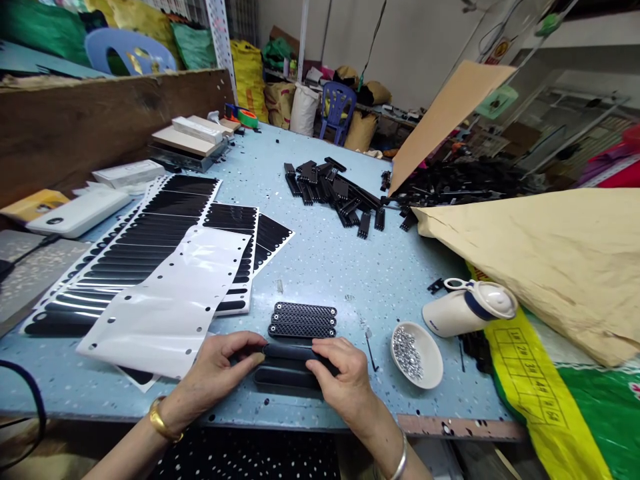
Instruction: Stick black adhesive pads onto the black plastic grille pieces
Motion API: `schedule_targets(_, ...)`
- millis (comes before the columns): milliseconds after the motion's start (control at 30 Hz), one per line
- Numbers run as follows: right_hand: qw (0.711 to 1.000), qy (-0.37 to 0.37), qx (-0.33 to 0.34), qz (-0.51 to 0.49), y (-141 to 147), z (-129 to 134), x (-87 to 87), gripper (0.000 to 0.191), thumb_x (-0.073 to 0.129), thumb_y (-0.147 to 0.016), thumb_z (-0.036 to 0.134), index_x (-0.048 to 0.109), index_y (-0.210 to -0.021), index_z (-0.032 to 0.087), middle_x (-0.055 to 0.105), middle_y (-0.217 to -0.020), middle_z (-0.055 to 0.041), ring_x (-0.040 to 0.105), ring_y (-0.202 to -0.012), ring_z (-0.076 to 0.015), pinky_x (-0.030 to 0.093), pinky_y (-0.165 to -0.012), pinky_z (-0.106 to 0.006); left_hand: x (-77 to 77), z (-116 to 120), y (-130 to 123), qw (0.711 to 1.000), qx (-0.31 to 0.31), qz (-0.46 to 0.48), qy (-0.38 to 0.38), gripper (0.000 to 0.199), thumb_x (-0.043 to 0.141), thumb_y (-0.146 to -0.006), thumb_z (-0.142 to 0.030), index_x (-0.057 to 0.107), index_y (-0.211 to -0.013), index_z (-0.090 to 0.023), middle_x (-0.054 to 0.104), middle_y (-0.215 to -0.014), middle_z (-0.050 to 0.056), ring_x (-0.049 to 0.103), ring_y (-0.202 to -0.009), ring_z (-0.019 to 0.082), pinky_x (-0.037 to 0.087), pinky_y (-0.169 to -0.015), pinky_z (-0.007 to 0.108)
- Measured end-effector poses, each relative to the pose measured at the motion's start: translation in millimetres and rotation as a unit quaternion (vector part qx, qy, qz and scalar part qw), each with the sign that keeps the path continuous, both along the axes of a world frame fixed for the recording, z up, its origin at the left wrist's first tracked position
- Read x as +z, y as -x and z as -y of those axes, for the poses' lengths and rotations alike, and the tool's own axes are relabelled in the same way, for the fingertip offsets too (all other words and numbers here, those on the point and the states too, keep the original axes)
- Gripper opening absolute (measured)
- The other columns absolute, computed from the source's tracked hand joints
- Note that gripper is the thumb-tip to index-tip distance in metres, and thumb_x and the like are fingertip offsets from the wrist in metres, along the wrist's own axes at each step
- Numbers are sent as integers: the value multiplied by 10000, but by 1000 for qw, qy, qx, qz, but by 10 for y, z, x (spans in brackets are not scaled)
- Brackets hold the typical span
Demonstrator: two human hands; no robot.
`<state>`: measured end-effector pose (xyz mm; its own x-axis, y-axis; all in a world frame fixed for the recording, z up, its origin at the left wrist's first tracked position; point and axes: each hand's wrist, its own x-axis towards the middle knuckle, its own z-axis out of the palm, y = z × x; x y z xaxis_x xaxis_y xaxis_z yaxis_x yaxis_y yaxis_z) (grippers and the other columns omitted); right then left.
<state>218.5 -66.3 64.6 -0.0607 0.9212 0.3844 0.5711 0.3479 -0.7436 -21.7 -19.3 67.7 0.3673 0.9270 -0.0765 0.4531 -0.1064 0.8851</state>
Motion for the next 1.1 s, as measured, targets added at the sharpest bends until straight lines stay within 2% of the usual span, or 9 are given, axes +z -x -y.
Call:
schedule_targets(500,999,-22,-8,43,45,-12,-47,136,700,-776,148,760,-895,175,768,-877,-101,724,-781,-242,592,-722,-369,-21,-5,5,1000,-6,1,6,174,598,-788,-256,726,-892,-200,736,-737,-3,649,-662,161,494,-633,277)
schedule_targets(800,999,8,-12,34,59,-33,-30,134,687,-781,150,764,-889,170,762,-820,-81,708,-723,-223,577,-659,-331,-75,-19,19,1000,-4,6,-16,179,606,-810,-286,731,-912,-209,759,-778,2,684,-679,175,537,-641,301)
schedule_targets(900,999,16,-12,32,64,-35,-33,140,686,-780,147,767,-892,172,762,-820,-81,705,-726,-222,574,-667,-333,-99,-16,22,999,14,23,-39,203,632,-798,-264,739,-965,-223,780,-868,10,714,-751,180,564,-713,308)
schedule_targets(967,999,18,-12,26,68,-36,-36,141,690,-774,142,769,-886,172,762,-815,-82,704,-723,-222,572,-665,-332,-109,-19,24,998,3,40,-54,194,630,-808,-244,746,-964,-235,784,-915,9,725,-813,180,568,-771,305)
schedule_targets(1100,999,26,-17,9,80,-37,-49,145,696,-759,134,774,-875,174,762,-808,-84,704,-720,-220,571,-666,-331,-110,-30,33,994,-40,52,-84,165,599,-843,-215,750,-905,-235,780,-885,3,727,-803,163,576,-755,271)
